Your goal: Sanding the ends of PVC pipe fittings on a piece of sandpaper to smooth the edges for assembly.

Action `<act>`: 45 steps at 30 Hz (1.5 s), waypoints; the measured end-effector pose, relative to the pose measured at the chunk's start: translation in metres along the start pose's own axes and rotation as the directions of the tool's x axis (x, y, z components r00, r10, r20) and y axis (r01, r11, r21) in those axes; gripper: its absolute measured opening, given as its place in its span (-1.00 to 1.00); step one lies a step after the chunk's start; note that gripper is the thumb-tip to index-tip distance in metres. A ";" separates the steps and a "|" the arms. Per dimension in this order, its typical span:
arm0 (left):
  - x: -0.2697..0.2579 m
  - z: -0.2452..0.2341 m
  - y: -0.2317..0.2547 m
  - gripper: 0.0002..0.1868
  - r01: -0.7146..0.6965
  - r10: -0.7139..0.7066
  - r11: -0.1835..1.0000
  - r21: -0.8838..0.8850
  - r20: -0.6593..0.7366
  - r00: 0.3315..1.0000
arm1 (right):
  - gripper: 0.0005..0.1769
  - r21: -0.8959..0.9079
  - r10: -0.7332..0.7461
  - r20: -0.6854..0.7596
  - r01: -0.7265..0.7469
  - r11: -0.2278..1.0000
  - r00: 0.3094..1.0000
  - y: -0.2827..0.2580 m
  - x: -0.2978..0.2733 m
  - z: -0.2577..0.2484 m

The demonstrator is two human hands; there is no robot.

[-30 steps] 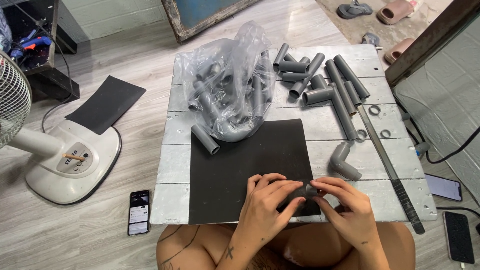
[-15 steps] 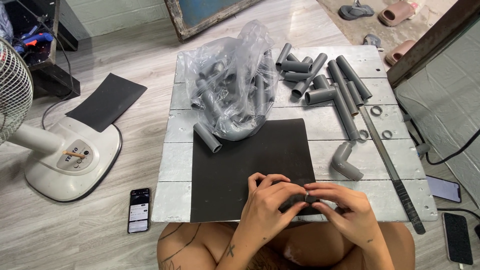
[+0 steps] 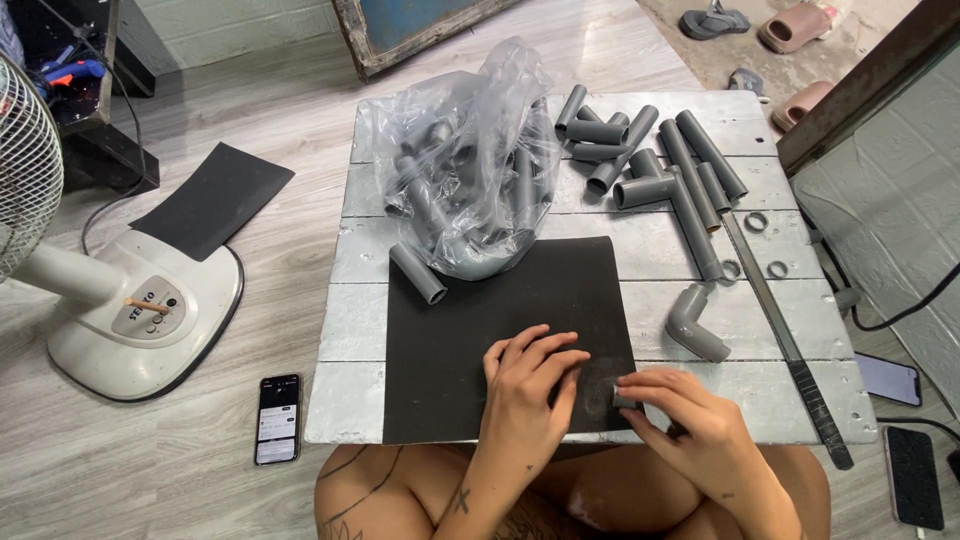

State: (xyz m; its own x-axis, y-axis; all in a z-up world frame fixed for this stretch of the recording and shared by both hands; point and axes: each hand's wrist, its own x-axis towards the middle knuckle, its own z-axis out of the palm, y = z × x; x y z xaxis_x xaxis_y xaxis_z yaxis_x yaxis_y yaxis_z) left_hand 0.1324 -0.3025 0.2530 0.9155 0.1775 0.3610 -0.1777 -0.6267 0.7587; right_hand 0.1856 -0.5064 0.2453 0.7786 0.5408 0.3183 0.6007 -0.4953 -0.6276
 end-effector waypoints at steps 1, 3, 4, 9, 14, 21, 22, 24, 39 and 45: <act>0.000 0.001 0.001 -0.78 0.001 -0.001 1.000 0.000 -0.002 1.000 | -0.62 -0.001 -0.001 0.001 0.001 1.000 1.000 0.002 -0.002 0.000; 0.000 0.003 0.002 -0.78 0.004 -0.005 0.998 0.068 0.025 1.000 | -0.70 -0.020 -0.016 0.029 0.017 1.000 0.999 0.006 -0.008 -0.001; 0.001 0.004 0.002 -0.78 0.006 -0.007 0.998 0.068 0.023 1.000 | -0.70 -0.020 -0.018 0.031 0.019 1.000 0.999 0.007 -0.007 -0.001; 0.001 0.004 0.003 -0.79 -0.015 0.014 0.996 0.087 0.022 1.000 | -0.74 0.022 -0.089 0.078 0.088 0.996 0.993 0.007 -0.002 -0.003; 0.000 0.005 0.001 -0.79 -0.017 0.014 0.996 0.093 0.033 0.999 | -0.81 -0.005 -0.099 0.023 0.099 0.995 0.995 0.004 0.010 -0.004; 0.001 0.005 0.002 -0.80 -0.029 0.027 0.996 0.085 0.026 0.999 | -0.85 0.076 -0.148 0.106 0.141 0.987 0.983 -0.002 -0.008 -0.003; 0.001 0.005 0.001 -0.80 -0.026 0.024 0.996 0.083 0.025 0.999 | -0.85 0.076 -0.147 0.109 0.140 0.987 0.983 -0.001 -0.004 -0.002; 0.001 0.005 0.000 -0.79 -0.020 0.018 0.997 0.069 0.027 0.999 | -0.80 -0.011 -0.042 0.014 0.042 0.999 0.999 0.000 0.002 0.000; 0.001 -0.003 -0.002 -0.71 0.034 -0.038 0.987 -0.155 -0.023 0.999 | -0.67 0.038 -0.099 0.061 0.096 0.995 0.993 -0.014 -0.005 0.009; 0.001 -0.004 -0.004 -0.66 0.026 -0.034 0.978 -0.206 -0.037 0.999 | -0.60 0.421 0.131 -0.064 -0.093 0.902 0.989 -0.026 -0.015 0.008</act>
State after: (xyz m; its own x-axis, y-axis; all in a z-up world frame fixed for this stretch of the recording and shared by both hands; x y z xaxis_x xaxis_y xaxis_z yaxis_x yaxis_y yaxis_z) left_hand 0.1328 -0.2970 0.2524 0.9072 0.2266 0.3545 -0.2243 -0.4524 0.8632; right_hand 0.1567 -0.4960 0.2514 0.8607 0.4268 0.2776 0.3932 -0.2108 -0.8950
